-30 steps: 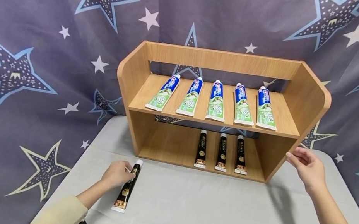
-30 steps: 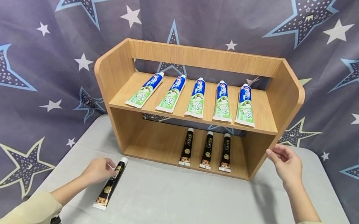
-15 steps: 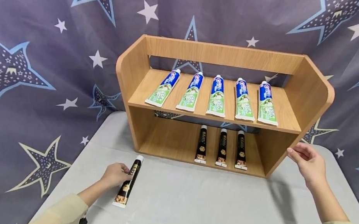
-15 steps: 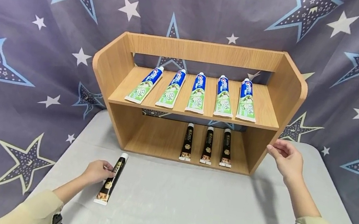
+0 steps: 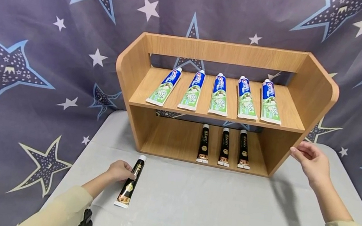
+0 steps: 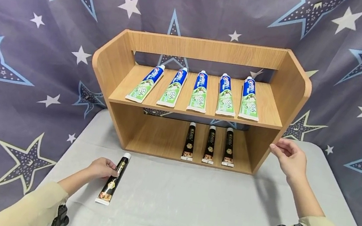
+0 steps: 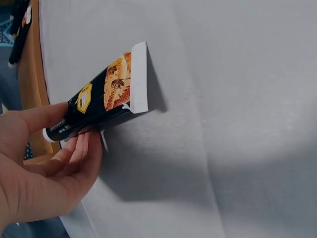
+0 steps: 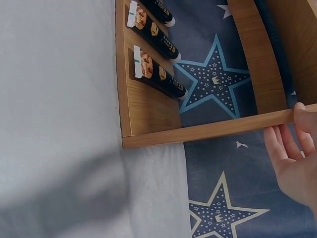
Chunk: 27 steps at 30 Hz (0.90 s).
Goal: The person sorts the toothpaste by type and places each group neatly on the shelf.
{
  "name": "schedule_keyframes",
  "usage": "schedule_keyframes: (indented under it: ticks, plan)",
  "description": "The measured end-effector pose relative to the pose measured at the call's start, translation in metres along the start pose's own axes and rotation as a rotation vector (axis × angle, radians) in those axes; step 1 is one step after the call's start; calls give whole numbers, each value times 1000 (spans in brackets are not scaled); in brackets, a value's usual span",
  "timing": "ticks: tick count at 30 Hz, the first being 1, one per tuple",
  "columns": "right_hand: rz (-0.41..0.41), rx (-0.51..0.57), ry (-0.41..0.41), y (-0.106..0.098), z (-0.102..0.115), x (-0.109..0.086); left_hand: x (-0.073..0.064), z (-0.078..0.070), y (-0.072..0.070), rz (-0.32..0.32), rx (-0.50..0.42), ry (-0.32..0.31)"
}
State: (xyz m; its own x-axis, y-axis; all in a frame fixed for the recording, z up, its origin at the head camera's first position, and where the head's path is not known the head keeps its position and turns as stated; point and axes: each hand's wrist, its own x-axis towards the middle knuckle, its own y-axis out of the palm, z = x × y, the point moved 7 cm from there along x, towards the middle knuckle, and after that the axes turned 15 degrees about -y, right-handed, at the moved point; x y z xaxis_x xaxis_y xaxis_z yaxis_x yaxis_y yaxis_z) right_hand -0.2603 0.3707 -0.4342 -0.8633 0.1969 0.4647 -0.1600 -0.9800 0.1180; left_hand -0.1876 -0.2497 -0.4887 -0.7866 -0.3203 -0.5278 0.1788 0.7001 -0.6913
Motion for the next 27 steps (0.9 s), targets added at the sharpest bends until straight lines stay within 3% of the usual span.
schedule_keyframes:
  ticks: [3,6,16,27]
  plan:
    - [31,26,4,28,41,-11,1,0,2,27,-1,-7]
    - [0,57,32,40,60,-16,2,-2,1,51,-18,-18]
    - [39,23,-3,31,47,-6,10,3,7,138,-67,-92]
    - [35,1,23,42,64,-14,5,-13,10,164,-74,-57]
